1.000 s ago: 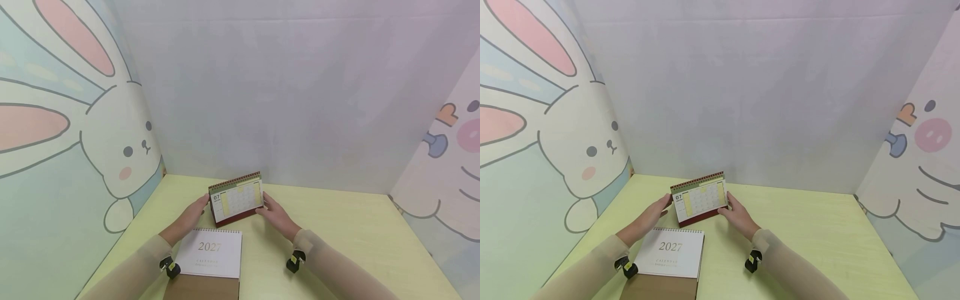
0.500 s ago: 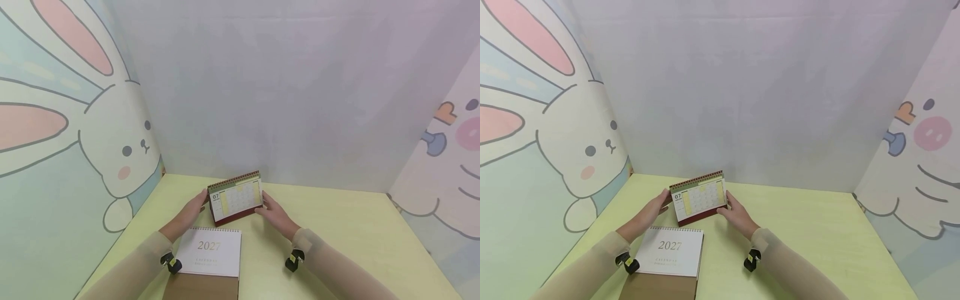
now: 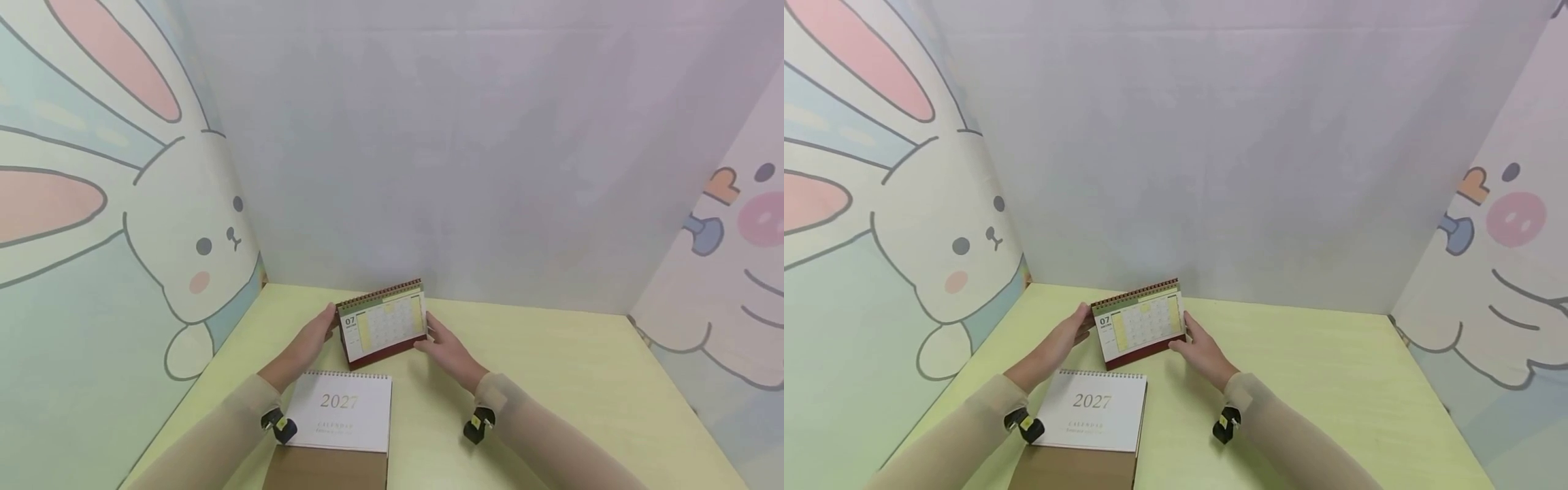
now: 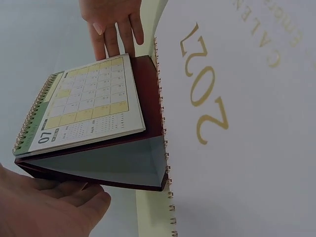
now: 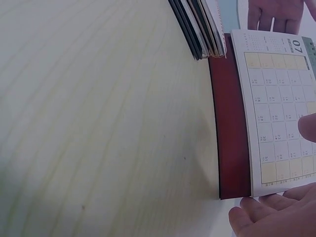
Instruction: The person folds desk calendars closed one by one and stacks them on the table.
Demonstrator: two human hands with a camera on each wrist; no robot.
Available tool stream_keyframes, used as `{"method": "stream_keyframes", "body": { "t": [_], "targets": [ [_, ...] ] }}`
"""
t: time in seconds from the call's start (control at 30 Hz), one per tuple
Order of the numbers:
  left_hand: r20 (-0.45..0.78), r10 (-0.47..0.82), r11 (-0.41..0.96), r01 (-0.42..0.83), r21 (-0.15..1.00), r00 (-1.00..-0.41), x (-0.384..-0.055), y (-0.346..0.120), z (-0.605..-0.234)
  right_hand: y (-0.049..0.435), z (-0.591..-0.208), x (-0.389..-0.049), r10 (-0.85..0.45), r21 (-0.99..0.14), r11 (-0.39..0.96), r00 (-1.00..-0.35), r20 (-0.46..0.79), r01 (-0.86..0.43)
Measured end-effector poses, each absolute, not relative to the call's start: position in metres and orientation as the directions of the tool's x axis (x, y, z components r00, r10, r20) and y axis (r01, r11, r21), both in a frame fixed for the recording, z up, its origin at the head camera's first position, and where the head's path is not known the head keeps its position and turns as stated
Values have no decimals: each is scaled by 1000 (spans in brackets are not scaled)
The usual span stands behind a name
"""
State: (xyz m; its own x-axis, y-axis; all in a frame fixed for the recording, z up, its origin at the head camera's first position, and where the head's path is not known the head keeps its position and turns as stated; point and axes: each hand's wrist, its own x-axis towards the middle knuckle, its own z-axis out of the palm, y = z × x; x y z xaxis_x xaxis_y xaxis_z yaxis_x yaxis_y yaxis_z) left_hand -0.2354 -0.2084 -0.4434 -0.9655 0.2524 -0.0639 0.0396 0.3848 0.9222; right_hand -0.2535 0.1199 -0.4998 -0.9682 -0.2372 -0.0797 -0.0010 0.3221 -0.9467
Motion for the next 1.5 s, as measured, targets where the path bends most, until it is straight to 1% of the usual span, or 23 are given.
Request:
{"method": "stream_keyframes", "body": {
  "t": [0.2,0.47,0.7,1.23,1.5],
  "targets": [
    [-52,254,382,50,923,-966,-237,-209,-438,120,-503,-254,-236,-944,329,-968,-87,5],
    [15,262,370,115,922,-965,-243,-210,-427,120,-503,-257,-240,-946,323,-969,-67,-14],
    [19,262,366,117,923,-965,-243,-211,-419,121,-502,-257,-252,-950,313,-966,-62,-21],
    [84,297,335,187,924,-951,-240,-209,-412,122,-502,-256,-255,-949,315,-965,-64,-20],
    [137,311,338,244,909,-940,-237,-206,-413,123,-501,-255,-264,-950,313,-962,-64,-22]
  ]
}}
